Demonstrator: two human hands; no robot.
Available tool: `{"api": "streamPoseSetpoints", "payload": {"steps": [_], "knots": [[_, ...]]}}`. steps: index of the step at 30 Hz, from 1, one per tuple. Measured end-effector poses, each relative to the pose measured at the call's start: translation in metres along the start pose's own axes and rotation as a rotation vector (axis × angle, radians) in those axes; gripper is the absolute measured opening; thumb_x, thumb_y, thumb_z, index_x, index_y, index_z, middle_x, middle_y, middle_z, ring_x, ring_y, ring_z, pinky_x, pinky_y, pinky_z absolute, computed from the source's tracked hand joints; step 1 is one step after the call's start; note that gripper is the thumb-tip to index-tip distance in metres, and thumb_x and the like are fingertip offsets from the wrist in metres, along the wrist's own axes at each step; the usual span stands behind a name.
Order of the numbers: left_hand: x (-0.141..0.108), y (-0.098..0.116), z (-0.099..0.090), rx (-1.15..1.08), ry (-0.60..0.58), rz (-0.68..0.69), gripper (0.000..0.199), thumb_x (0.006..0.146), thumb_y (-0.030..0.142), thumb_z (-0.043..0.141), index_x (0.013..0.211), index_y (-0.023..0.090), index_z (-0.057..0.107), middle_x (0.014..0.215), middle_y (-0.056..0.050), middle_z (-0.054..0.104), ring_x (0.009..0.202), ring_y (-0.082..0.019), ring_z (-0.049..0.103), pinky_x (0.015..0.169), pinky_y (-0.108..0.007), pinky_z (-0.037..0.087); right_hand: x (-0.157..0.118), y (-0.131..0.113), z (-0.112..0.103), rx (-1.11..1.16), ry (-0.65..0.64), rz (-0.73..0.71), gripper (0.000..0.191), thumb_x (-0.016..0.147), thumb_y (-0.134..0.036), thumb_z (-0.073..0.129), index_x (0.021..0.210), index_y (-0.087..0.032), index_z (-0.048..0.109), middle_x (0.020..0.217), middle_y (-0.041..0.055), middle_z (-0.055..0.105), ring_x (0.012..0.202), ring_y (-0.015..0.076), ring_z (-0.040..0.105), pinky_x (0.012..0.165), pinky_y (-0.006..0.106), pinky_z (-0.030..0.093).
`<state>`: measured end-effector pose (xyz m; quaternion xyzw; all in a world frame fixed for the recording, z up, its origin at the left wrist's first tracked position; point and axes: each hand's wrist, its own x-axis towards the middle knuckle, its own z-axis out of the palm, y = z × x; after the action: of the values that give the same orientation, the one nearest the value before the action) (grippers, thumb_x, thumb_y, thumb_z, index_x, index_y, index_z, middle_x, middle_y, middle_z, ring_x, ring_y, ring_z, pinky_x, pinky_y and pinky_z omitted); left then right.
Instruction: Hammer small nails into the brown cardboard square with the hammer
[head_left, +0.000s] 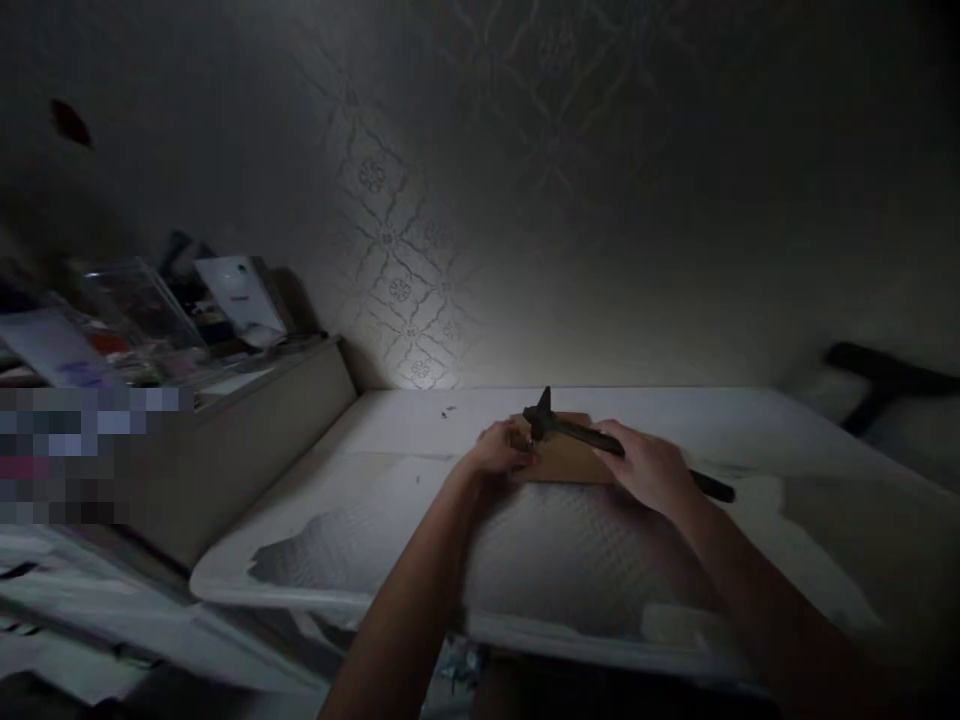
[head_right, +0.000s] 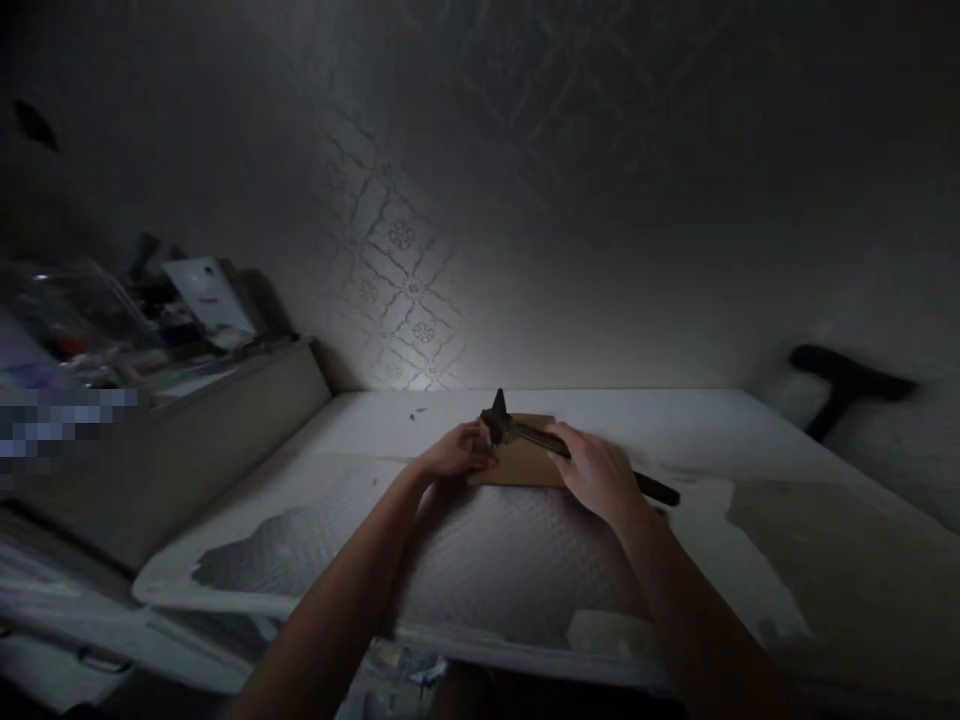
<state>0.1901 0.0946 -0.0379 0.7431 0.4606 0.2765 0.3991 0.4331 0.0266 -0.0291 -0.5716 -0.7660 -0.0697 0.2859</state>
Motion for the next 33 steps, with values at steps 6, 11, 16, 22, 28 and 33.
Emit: {"api": "streamPoseSetpoints", "payload": {"steps": [6,11,16,22,28,33], "knots": [[-0.002,0.001,0.0,0.1,0.03,0.045,0.03,0.059,0.022,0.077,0.085,0.015,0.064,0.095,-0.005,0.065,0.092,-0.02,0.06,0.083,-0.028,0.047,0.0,0.001,0.003,0.001,0.036,-0.004,0.027,0.085,-0.026,0.053,0.111,-0.024,0.06,0.097,0.0041,0.071,0.081,0.0218,0.067,0.065,0.029,0.047],[-0.003,0.003,0.0,0.123,0.045,0.063,0.028,0.059,0.022,0.078,0.083,0.015,0.063,0.101,-0.007,0.065,0.096,-0.021,0.059,0.084,-0.028,0.047,-0.001,0.002,0.004,-0.009,0.016,-0.006,0.027,0.084,-0.026,0.053,0.11,-0.026,0.06,0.09,0.0027,0.072,0.076,0.0212,0.067,0.062,0.028,0.046],[-0.003,0.002,0.001,0.111,0.028,0.046,0.028,0.061,0.022,0.076,0.085,0.015,0.064,0.098,-0.007,0.065,0.093,-0.021,0.06,0.081,-0.028,0.048,-0.001,0.003,0.004,-0.007,0.015,-0.003,0.026,0.085,-0.027,0.052,0.11,-0.026,0.06,0.094,0.0032,0.072,0.08,0.0219,0.067,0.062,0.028,0.046],[-0.001,-0.001,0.002,0.063,0.022,0.041,0.031,0.06,0.02,0.076,0.088,0.014,0.065,0.091,-0.006,0.066,0.09,-0.021,0.061,0.08,-0.028,0.048,0.0,-0.001,0.006,0.004,0.039,0.008,0.027,0.085,-0.028,0.052,0.112,-0.027,0.058,0.095,0.003,0.071,0.079,0.0217,0.067,0.063,0.028,0.046],[0.0,-0.001,0.002,0.032,0.025,0.026,0.036,0.058,0.021,0.078,0.091,0.013,0.065,0.089,-0.006,0.066,0.087,-0.021,0.061,0.08,-0.028,0.048,0.0,-0.008,0.012,0.019,0.018,-0.024,0.026,0.085,-0.025,0.053,0.11,-0.027,0.06,0.1,0.0044,0.07,0.083,0.0225,0.067,0.066,0.03,0.048],[-0.001,0.001,0.001,0.1,0.035,-0.006,0.033,0.058,0.022,0.078,0.088,0.014,0.066,0.088,-0.005,0.066,0.088,-0.021,0.061,0.08,-0.027,0.048,-0.001,-0.008,0.014,0.024,0.027,-0.023,0.028,0.083,-0.024,0.055,0.11,-0.028,0.061,0.099,0.0039,0.071,0.082,0.0223,0.067,0.066,0.03,0.049]]}}
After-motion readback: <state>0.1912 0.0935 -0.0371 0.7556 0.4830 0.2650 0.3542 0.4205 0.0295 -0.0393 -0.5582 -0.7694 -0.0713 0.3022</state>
